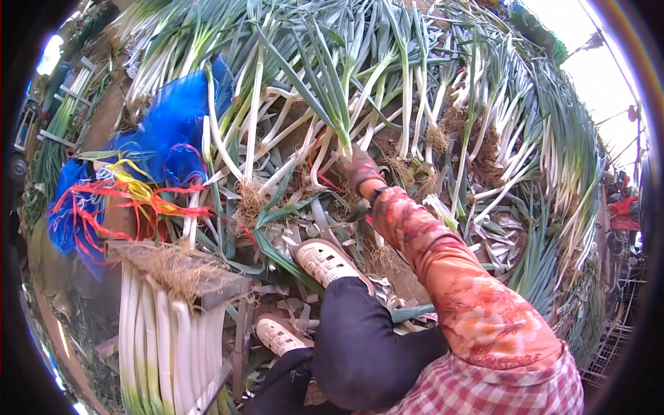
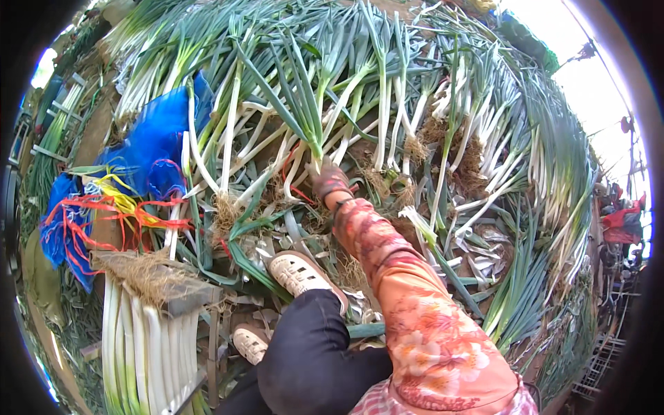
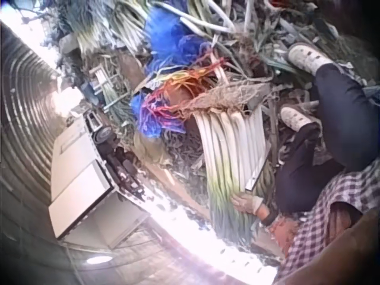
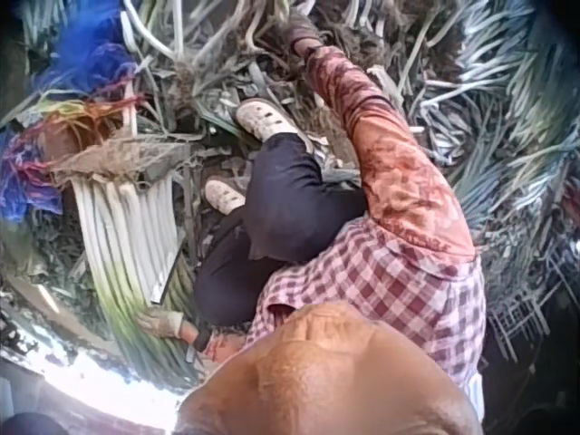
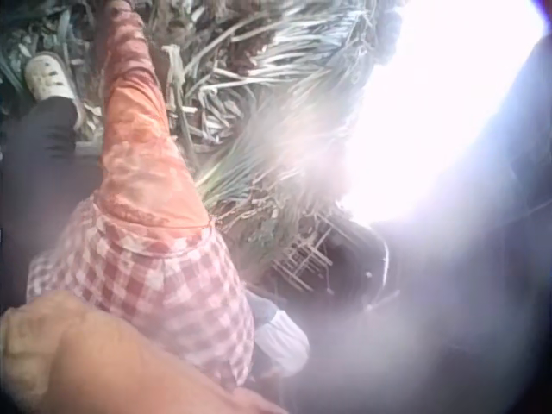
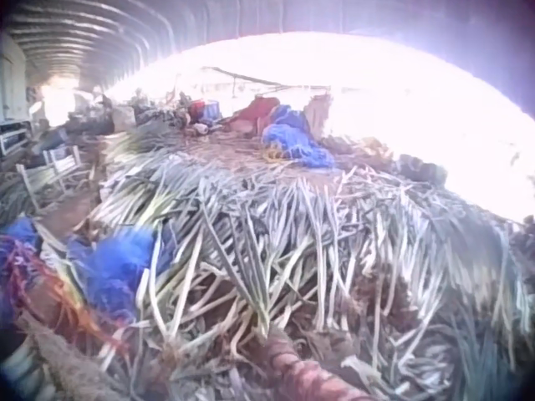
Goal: Picking up individual leeks from a pile, sorting them, and placing them into a bundling frame to create uniform bundles.
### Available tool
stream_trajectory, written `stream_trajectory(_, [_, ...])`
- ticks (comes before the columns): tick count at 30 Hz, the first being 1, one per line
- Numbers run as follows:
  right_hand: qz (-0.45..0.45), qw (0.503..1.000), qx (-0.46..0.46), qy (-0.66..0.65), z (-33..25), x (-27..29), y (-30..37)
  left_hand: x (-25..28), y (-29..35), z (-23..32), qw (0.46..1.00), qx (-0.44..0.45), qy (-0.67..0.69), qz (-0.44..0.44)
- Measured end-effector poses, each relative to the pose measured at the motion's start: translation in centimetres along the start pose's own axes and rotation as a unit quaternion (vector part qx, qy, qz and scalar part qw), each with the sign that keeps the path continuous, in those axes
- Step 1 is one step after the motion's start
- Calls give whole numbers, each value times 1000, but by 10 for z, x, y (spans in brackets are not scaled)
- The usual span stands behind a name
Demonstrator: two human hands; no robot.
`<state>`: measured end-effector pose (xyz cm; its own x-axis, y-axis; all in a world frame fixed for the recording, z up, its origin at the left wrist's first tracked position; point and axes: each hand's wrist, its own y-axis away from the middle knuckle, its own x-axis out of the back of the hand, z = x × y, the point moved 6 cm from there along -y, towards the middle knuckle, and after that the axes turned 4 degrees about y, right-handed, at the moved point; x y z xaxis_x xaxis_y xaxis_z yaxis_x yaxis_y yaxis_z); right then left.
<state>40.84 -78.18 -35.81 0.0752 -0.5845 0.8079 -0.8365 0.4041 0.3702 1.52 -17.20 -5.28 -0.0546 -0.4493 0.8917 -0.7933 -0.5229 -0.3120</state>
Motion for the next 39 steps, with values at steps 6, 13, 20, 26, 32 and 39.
stream_trajectory(6, [-27,996,-90,-10,2,-23,-70,0,-11,-6,997,9,70,-42])
stream_trajectory(13, [-40,969,13,-245,1,-3,-12,45,-43,-23,990,-16,138,-37])
stream_trajectory(20, [-90,911,343,-210,-138,125,151,162,-51,182,794,-125,515,-299])
stream_trajectory(26, [-74,798,593,-82,-276,178,314,151,-65,305,434,9,831,-347])
stream_trajectory(32, [-4,785,620,-15,-307,154,346,135,-103,311,242,123,923,-274])
stream_trajectory(39, [-36,810,585,-16,-189,154,320,166,-132,250,241,101,964,-43])
